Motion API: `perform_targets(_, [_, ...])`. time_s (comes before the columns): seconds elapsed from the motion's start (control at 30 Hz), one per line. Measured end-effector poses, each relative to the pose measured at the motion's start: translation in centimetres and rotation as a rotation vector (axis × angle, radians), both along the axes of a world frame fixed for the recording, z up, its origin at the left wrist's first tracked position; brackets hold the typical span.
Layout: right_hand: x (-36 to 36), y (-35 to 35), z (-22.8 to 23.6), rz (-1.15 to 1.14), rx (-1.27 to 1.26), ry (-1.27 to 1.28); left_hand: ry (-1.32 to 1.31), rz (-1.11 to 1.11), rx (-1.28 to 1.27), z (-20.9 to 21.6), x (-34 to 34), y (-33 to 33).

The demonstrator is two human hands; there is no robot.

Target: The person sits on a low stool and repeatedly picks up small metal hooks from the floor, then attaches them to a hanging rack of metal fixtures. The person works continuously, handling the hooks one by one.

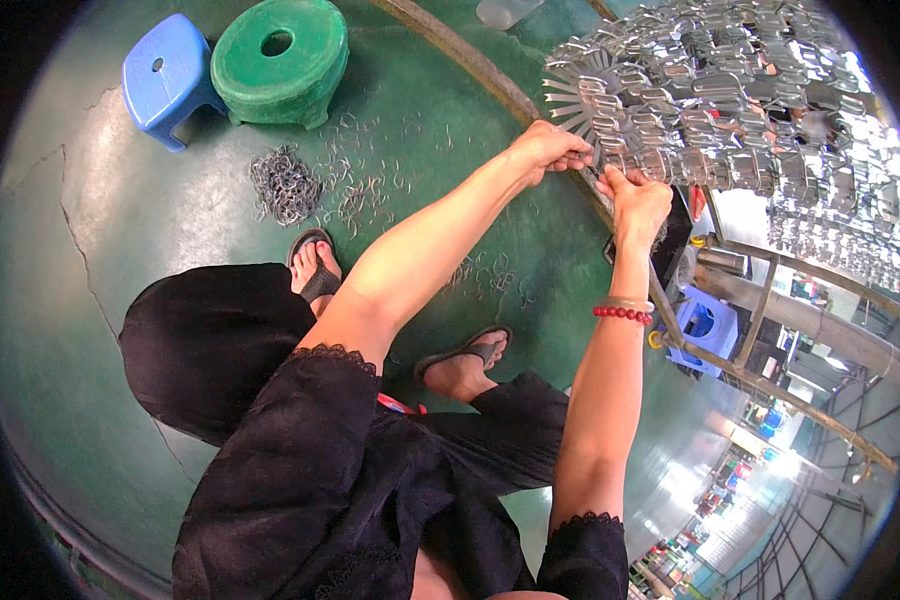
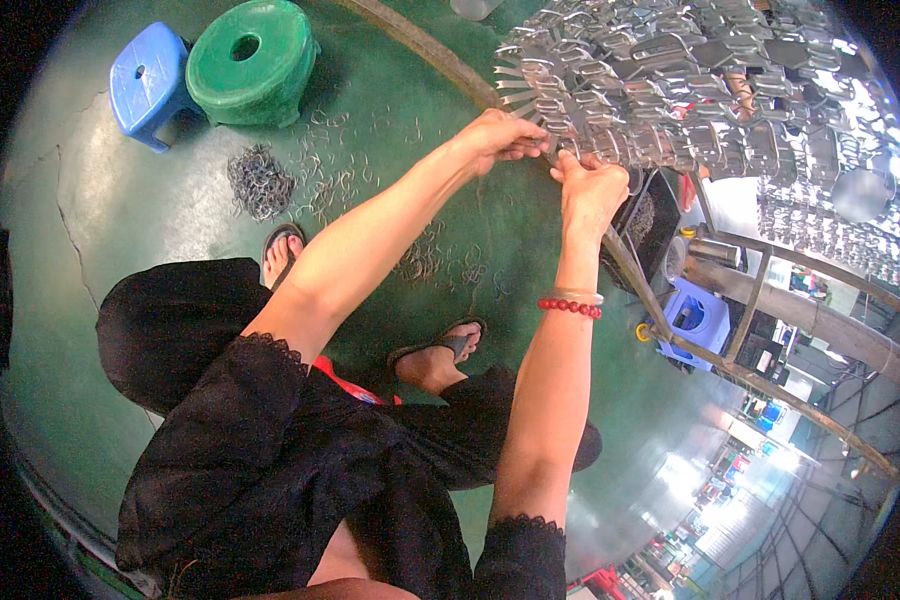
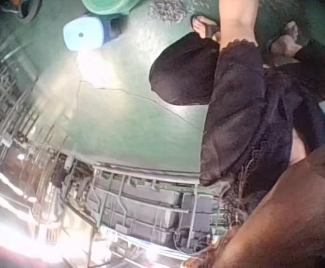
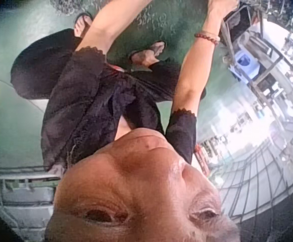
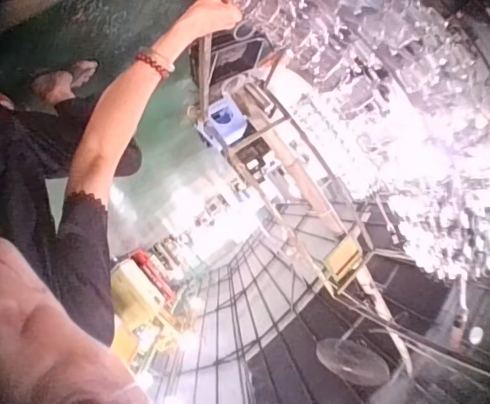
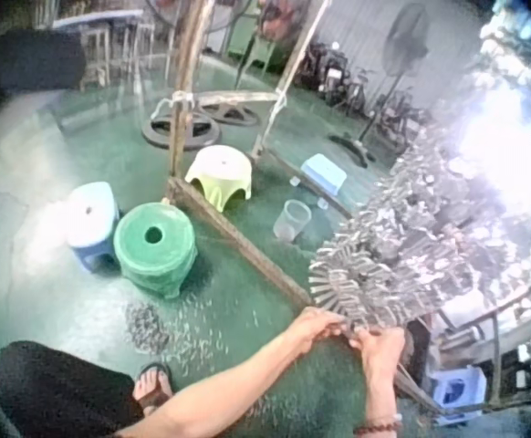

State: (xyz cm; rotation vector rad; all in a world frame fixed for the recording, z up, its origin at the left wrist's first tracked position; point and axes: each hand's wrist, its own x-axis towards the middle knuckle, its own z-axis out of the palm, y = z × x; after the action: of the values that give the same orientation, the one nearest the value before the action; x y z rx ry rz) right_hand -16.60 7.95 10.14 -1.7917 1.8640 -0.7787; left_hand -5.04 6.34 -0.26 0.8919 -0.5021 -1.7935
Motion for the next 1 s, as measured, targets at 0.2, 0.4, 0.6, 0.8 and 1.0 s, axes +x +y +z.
perform_targets(0.2, [0.7, 0.7, -0.1, -0.015, -0.013, -0.021, 0.047, 0.009, 0.048, 0.3, -0.1, 0.7])
perform_targets(0.4, [1.5, 0.9, 0.0, -0.024, -0.007, -0.018, 0.084, 0.014, 0.077, 0.5, 0.3, 1.3])
perform_targets(0.6, [1.4, 0.8, -0.8, -0.015, -0.032, -0.104, 0.091, 0.013, 0.073, 0.3, 0.4, 1.6])
perform_targets(0.8, [2.0, 1.5, -0.3, -0.036, -0.019, -0.021, -0.009, 0.018, 0.007, 0.3, 0.8, 1.5])
perform_targets(1.0, [1.5, 1.9, -0.4, -0.030, -0.062, -0.057, -0.022, -0.036, 0.010, 1.2, 1.1, 2.4])
